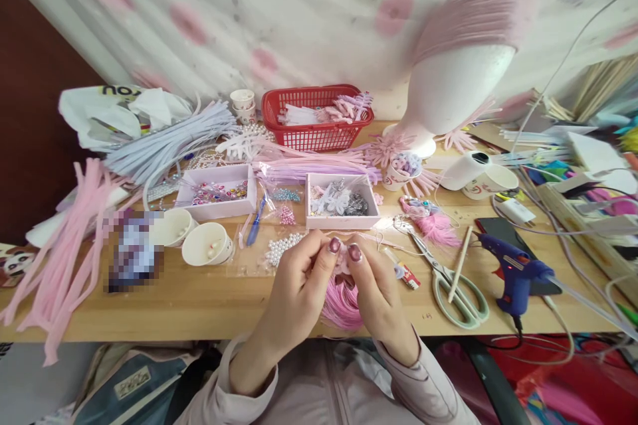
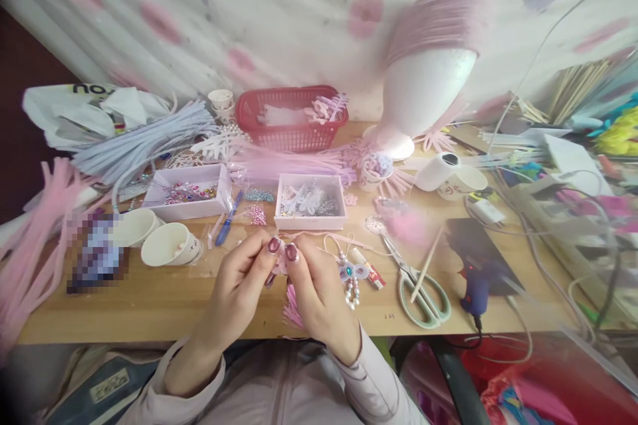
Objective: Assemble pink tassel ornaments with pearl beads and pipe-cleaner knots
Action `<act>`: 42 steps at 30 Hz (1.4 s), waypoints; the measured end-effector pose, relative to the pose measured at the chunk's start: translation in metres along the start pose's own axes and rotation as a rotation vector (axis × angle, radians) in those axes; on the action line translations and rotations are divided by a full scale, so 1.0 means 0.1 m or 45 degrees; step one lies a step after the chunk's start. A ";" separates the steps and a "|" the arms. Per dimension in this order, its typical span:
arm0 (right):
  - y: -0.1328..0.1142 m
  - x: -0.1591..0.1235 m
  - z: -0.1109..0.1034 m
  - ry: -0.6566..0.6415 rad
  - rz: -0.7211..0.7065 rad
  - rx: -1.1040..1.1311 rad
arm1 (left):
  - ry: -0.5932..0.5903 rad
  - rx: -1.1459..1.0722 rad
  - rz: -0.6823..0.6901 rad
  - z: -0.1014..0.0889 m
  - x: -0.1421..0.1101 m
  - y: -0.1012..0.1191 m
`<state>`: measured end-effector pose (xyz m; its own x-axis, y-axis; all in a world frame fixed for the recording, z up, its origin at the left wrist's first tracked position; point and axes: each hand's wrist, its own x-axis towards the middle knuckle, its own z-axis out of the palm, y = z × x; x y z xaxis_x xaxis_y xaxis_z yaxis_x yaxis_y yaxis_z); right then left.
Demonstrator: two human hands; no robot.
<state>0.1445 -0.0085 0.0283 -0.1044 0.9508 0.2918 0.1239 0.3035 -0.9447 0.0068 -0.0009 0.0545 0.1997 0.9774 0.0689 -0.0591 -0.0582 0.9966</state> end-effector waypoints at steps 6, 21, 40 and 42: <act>-0.07 0.02 -0.01 -0.026 -0.082 0.012 | -0.040 0.024 0.053 -0.02 0.00 0.03; 0.01 -0.01 -0.25 0.140 0.215 0.016 | -0.125 -0.301 -0.356 0.14 0.15 -0.20; 0.49 0.64 -1.29 0.305 0.400 -0.906 | 0.457 -0.436 -0.260 -0.12 0.23 -0.33; 0.59 0.78 -1.41 0.354 0.426 -1.029 | 0.392 -0.421 -0.284 -0.18 0.21 -0.37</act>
<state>0.2829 0.0926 0.0169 0.2895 0.9459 0.1464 0.7682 -0.1384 -0.6251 -0.0041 0.0255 0.0186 -0.0522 0.9762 -0.2105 -0.3644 0.1776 0.9141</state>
